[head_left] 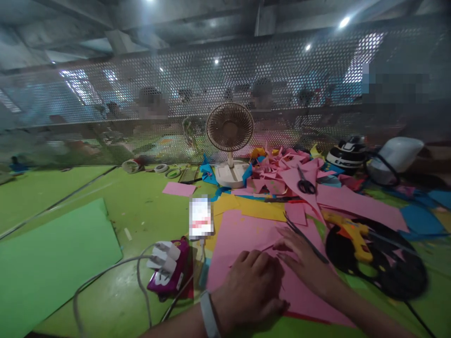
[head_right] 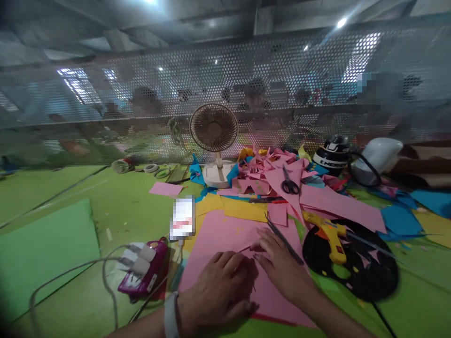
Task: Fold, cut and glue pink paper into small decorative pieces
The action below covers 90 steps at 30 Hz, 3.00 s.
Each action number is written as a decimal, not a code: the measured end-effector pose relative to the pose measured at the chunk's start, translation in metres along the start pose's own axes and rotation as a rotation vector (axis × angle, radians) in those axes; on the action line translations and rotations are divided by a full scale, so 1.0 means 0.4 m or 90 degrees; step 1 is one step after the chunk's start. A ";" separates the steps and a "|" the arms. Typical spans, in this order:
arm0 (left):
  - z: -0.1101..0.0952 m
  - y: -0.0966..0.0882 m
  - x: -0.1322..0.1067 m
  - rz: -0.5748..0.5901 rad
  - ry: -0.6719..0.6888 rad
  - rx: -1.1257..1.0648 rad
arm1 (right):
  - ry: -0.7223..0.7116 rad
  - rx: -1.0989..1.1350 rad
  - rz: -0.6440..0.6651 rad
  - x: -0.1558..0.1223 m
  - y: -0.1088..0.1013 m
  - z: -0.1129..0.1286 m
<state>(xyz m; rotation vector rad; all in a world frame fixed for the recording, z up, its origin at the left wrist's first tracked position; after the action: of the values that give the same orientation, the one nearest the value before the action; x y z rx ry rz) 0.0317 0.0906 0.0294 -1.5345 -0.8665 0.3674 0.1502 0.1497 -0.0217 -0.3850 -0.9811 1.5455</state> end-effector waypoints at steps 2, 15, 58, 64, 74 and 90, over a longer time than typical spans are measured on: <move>0.001 0.002 0.002 -0.003 -0.002 0.004 | 0.005 0.003 0.005 0.000 0.000 0.002; -0.003 -0.003 0.004 -0.021 0.004 -0.027 | 0.019 0.052 0.025 0.002 0.000 -0.010; 0.013 -0.032 0.004 0.017 0.063 -0.111 | 0.051 0.098 0.062 0.019 -0.039 0.032; 0.017 -0.022 0.003 0.040 0.077 -0.109 | 0.030 0.043 0.044 0.016 -0.032 0.040; 0.026 -0.031 0.005 0.050 0.082 -0.141 | 0.073 0.148 0.108 0.026 -0.040 0.035; 0.129 -0.032 0.014 -0.046 -0.040 -0.082 | -0.032 0.033 0.080 -0.010 -0.049 0.077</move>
<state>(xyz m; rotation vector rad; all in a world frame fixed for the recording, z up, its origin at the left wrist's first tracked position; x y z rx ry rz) -0.0037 0.1305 0.0337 -1.6125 -1.0078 0.3132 0.1416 0.1337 0.0103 -0.3787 -0.9688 1.6972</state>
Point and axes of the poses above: each hand's wrist, its own x-axis towards the middle knuckle, its own y-axis out of the palm, z = x × y, the point moved 8 cm from there along x, towards the middle knuckle, and after that the axes turned 11 degrees about -z, right-handed, at the moved point
